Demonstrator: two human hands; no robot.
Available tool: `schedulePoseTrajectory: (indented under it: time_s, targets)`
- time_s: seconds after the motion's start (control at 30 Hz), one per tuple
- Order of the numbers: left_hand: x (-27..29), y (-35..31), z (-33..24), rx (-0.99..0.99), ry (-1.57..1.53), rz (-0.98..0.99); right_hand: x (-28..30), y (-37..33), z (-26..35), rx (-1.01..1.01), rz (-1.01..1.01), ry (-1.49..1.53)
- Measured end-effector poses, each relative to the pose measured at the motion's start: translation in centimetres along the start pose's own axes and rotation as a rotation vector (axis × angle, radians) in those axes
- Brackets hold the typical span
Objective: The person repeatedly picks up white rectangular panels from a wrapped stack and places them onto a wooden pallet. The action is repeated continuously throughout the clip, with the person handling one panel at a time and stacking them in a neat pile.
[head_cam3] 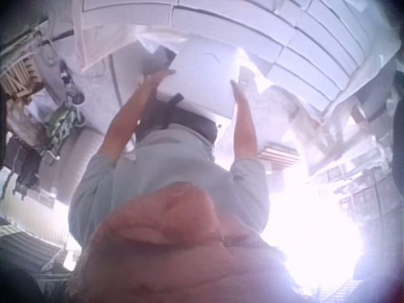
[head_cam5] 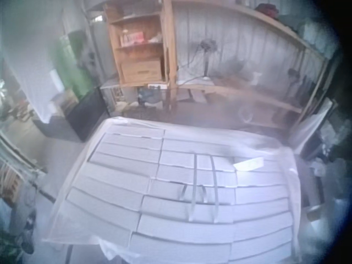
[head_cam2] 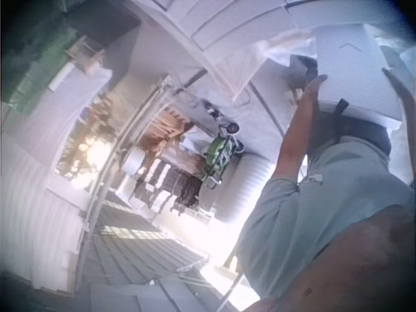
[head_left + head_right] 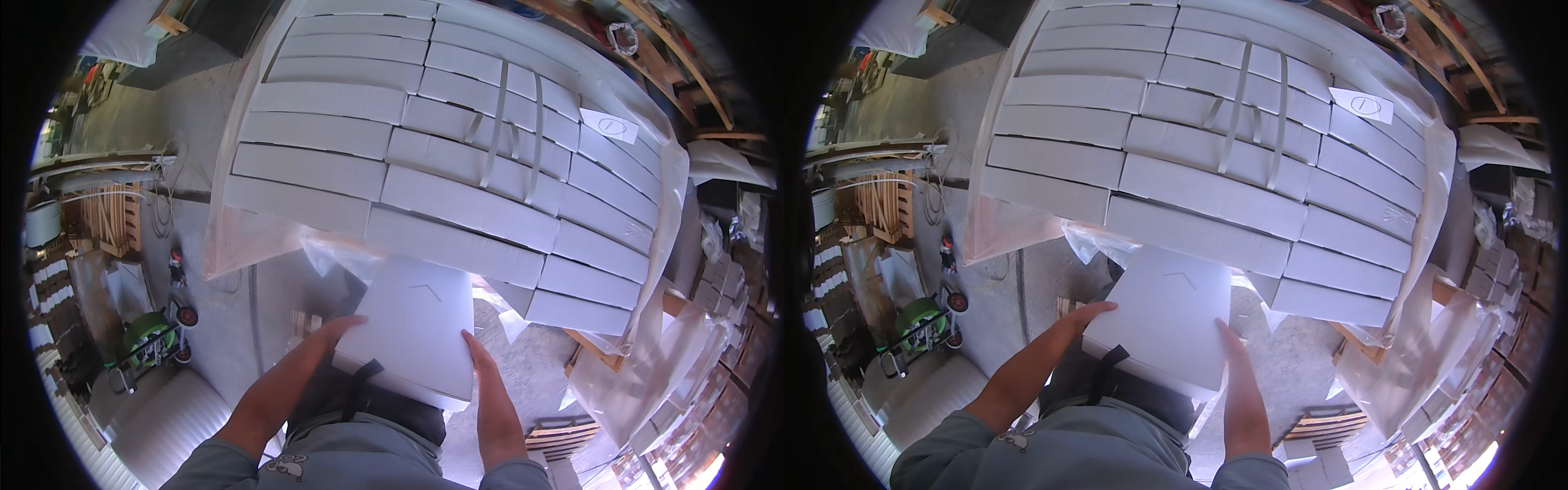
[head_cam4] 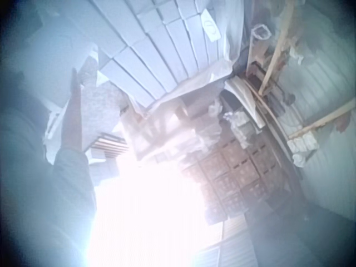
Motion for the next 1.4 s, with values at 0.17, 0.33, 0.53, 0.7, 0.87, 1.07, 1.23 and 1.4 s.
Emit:
schedulePoseTrajectory:
  time_s: [0.17,0.33,0.53,0.7,0.87,1.07,1.23,1.4]
  targets:
    - [-0.6,-0.4,0.2,-0.020,-0.110,0.049,1.4,-2.1,-1.4,-0.028,-0.078,-0.137]
    - [-0.3,0.4,0.2,-0.067,-0.179,0.071,1.7,-4.2,0.2,0.099,-0.201,-0.378]
    - [1.1,-0.7,0.2,-0.129,-0.223,0.165,0.3,-3.8,0.9,0.246,-0.196,-0.546]
    - [1.8,0.1,0.9,-0.175,-0.220,0.182,-0.2,-4.8,1.0,0.274,-0.209,-0.544]
    - [1.6,0.4,3.7,-0.127,-0.286,0.114,0.1,-6.0,2.5,0.217,-0.186,-0.650]
    - [1.9,-1.8,4.7,-0.194,-0.380,0.025,-0.8,-5.1,4.3,0.277,-0.161,-0.780]
    - [-0.2,-2.3,3.3,-0.187,-0.424,0.146,0.6,-4.6,5.5,0.346,-0.201,-0.776]
    - [-2.2,-0.6,0.2,-0.287,-0.238,0.178,2.3,-3.0,7.3,0.463,-0.196,-0.626]
Point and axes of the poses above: each hand's wrist, its own y-axis towards the middle knuckle, its own x-axis out of the back of the hand, z = x × y, the point moved 10 cm from there along y, towards the middle knuckle, and after that the axes turned 14 degrees about -z, right-handed, at the moved point
